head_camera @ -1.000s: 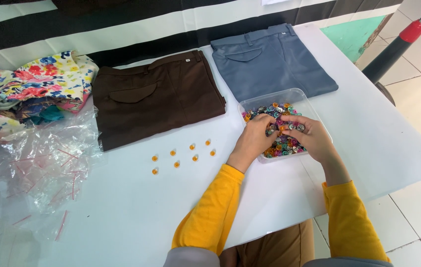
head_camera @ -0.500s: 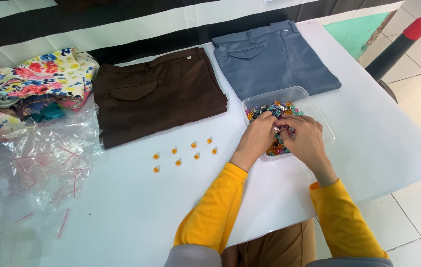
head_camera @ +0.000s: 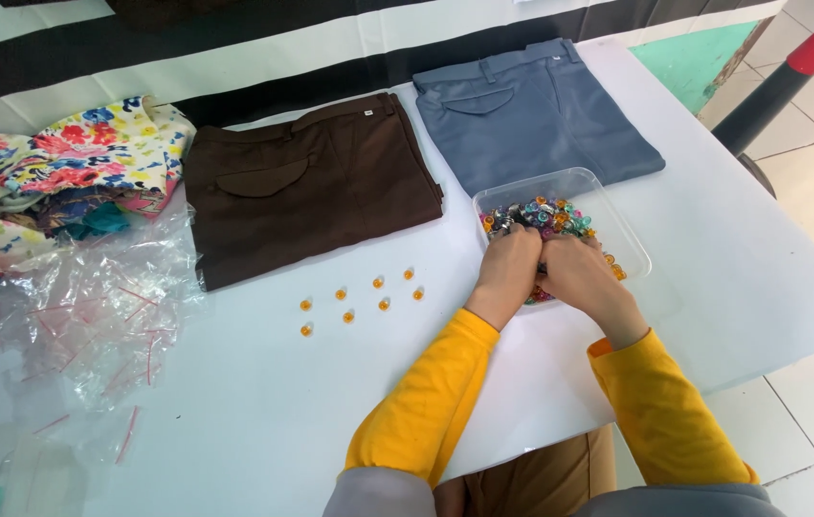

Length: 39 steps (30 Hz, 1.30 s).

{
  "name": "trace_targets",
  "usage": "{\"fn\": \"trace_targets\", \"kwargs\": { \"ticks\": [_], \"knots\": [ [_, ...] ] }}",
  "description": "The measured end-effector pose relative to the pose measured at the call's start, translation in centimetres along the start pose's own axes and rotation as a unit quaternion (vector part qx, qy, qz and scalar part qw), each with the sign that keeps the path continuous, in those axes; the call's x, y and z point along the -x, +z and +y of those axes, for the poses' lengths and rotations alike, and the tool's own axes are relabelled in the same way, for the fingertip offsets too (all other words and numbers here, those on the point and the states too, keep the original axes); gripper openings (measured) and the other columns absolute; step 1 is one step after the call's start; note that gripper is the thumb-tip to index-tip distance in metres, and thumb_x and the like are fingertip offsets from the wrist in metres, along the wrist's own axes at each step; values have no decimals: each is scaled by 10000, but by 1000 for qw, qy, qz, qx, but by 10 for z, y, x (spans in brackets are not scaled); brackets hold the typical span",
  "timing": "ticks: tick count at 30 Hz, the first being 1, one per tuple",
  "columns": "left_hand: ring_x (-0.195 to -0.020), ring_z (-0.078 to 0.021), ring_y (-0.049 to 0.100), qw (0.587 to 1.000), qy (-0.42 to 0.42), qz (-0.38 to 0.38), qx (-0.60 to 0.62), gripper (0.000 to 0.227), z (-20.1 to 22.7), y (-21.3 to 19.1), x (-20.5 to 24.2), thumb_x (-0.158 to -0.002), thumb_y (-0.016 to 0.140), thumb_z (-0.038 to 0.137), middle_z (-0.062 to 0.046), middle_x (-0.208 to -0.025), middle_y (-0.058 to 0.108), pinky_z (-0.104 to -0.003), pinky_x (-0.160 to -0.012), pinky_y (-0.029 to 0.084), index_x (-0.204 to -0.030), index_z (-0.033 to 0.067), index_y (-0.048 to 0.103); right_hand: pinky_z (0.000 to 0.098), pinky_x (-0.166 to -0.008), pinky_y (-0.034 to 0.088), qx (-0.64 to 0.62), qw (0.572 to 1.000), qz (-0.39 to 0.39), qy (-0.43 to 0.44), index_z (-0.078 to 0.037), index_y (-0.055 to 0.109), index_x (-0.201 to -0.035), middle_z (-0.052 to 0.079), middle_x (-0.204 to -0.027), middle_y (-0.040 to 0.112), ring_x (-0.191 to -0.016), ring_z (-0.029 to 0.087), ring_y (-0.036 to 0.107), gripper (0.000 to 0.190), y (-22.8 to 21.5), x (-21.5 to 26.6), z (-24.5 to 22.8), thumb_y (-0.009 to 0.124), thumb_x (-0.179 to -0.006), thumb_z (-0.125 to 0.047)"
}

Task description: The person selects orange buttons from a mixed container, places them on the table, then transfers them into a small plastic bag and seals it. The bag is placed into a clear container with other bags.

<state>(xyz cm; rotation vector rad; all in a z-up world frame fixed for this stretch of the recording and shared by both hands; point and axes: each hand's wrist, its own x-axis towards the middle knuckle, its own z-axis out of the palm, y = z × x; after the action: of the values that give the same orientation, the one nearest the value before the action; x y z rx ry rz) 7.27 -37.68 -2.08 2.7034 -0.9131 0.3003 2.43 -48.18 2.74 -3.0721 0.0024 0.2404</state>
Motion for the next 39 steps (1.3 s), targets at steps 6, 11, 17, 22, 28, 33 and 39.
{"fn": "trace_targets", "kwargs": {
  "ticks": [6,11,17,22,28,33,39],
  "knots": [
    [-790,-299,768,997,8,-4,73,80,-1,-59,14,-853,696,-19,-152,-1081,638,-361,-683,649,-922,17,679,561,-994,523,-156,986,52,-18,-139,810,-1057,132,-1208,715,-1212,376,656,231,-49,41,-8,765,-875,-274],
    [-1098,-365,701,955,33,75,286,162,-8,-85,27,-980,650,127,-246,-1203,659,-379,-797,640,-1009,-23,704,501,-947,547,-270,951,152,4,-149,761,-1158,154,-1076,740,-1088,380,688,229,-60,60,2,695,-939,-171],
    [-806,-190,726,927,62,240,281,143,-17,-97,50,-1012,644,257,-4,-824,683,-357,-868,541,-991,117,656,405,-865,569,-324,912,250,-14,-148,776,-1132,117,-869,764,-872,276,745,238,-51,67,-24,717,-908,-89],
    [-774,-108,696,927,69,275,247,141,-65,-120,97,-975,699,264,69,-821,650,-292,-887,504,-1098,210,656,342,-772,581,-370,874,307,-64,-139,786,-1055,94,-741,728,-745,226,734,250,-33,66,-85,739,-828,-44],
    [-826,-169,708,954,99,232,160,138,-169,-127,194,-910,735,160,22,-912,682,-345,-901,481,-1026,189,666,326,-710,604,-399,866,268,-136,-190,776,-967,60,-754,757,-691,230,740,230,2,63,-175,720,-780,-68],
    [-853,-138,715,983,-47,146,99,101,-246,-139,286,-927,687,206,35,-931,718,-357,-936,475,-1028,205,699,324,-808,580,-325,876,271,-232,-213,774,-981,-8,-827,764,-798,177,736,179,54,51,-237,726,-836,-120],
    [-958,-201,712,964,-184,82,174,110,-279,-158,314,-922,675,195,-14,-945,729,-366,-978,461,-1026,173,703,416,-957,426,-156,815,407,-380,-195,737,-987,-6,-947,677,-928,183,638,133,69,45,-311,706,-861,-164]
  ]
}}
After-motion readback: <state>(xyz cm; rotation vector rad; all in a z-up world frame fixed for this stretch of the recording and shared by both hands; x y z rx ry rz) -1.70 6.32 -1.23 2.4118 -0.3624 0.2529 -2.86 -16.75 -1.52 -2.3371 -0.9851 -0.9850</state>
